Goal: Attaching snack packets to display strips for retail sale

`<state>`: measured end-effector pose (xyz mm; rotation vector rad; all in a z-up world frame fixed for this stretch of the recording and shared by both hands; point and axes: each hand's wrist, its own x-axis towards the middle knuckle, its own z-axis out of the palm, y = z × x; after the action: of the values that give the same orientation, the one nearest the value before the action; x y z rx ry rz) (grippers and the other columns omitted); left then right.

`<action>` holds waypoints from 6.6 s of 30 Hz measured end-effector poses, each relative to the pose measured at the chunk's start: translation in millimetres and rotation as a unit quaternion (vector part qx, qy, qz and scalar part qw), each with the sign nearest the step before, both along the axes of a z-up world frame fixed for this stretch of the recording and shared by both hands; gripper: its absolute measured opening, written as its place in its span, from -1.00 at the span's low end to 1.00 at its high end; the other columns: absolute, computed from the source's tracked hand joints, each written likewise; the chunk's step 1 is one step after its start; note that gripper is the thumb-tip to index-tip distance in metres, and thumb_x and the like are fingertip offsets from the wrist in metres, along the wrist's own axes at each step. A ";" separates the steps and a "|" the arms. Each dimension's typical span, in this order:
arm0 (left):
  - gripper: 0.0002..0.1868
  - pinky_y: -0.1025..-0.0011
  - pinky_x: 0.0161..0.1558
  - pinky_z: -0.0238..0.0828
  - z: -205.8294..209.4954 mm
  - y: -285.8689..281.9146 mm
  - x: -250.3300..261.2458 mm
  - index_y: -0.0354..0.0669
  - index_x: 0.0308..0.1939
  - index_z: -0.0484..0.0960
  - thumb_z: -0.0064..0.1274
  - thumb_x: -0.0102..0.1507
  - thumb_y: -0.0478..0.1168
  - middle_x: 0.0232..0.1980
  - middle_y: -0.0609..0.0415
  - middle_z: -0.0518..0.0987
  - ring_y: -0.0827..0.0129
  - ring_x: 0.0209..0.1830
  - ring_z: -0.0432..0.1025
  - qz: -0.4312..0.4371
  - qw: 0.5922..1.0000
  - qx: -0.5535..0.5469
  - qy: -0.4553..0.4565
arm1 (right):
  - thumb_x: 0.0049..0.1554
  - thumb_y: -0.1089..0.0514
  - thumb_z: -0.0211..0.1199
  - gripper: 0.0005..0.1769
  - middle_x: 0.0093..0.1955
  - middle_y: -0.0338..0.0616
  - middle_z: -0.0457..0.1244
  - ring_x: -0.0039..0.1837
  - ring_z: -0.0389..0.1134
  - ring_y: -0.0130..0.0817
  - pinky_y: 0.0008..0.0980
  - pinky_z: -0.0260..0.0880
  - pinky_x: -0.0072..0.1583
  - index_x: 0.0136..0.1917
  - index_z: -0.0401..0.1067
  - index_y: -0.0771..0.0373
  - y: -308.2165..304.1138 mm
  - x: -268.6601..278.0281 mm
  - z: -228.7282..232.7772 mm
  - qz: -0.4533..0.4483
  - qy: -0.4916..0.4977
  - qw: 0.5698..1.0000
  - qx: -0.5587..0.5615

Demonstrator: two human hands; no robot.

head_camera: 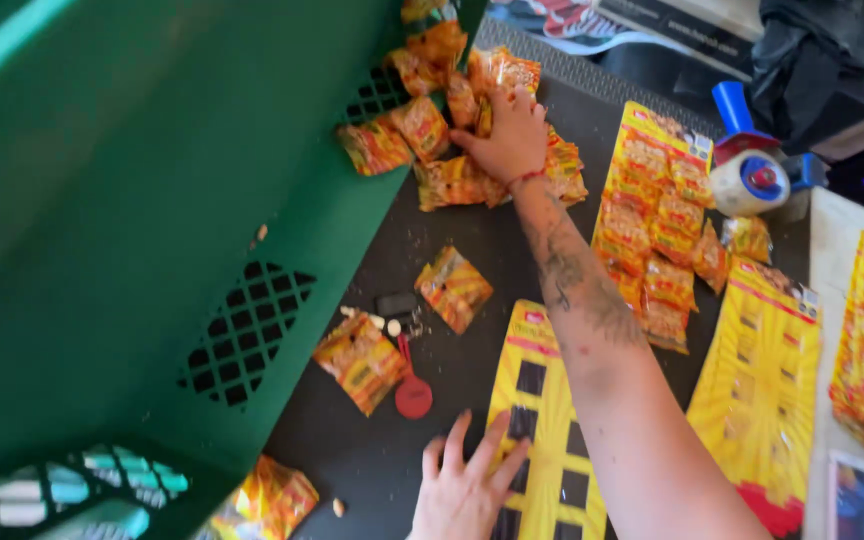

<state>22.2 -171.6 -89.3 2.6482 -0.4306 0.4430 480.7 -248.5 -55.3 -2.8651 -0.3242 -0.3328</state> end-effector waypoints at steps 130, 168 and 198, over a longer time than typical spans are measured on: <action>-0.79 0.18 -0.31 0.52 55.7 39.3 20.8 -0.10 -0.38 0.59 0.30 0.23 -0.14 -0.43 0.08 0.54 0.03 -0.41 0.56 -0.137 0.954 -0.140 0.228 | 0.12 0.29 0.38 -0.91 -0.47 -0.23 0.26 -0.43 0.30 -0.41 -0.55 0.27 -0.31 -0.24 0.56 0.21 -77.9 -487.6 31.0 -0.053 0.091 0.932 0.346; -0.46 0.10 -0.30 0.55 113.4 43.9 -2.4 -0.28 0.00 0.64 0.43 0.06 -0.05 -0.33 -0.18 0.70 -0.06 -0.42 0.60 -0.188 0.894 -0.293 0.283 | 0.06 0.39 0.43 -0.93 -0.26 0.08 0.43 -0.31 0.47 -0.32 -0.43 0.57 -0.30 -0.12 0.64 0.37 -92.6 -490.9 82.8 -0.004 0.187 0.824 0.535; -0.80 0.18 -0.17 0.33 9.7 -61.8 333.3 0.14 -0.07 0.63 -0.03 0.29 -0.24 -0.08 0.12 0.62 0.16 -0.05 0.48 -0.098 0.951 0.197 -0.219 | 0.28 0.10 0.22 -0.80 0.00 -0.02 0.32 0.07 0.34 -0.01 -0.12 0.34 0.14 0.00 0.46 0.30 -92.2 -461.6 47.6 0.165 -0.003 0.935 0.313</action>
<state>355.5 -233.4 -79.6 2.8285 -1.0012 0.9749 19.1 -340.7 -7.7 -2.1407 -0.5729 -0.3092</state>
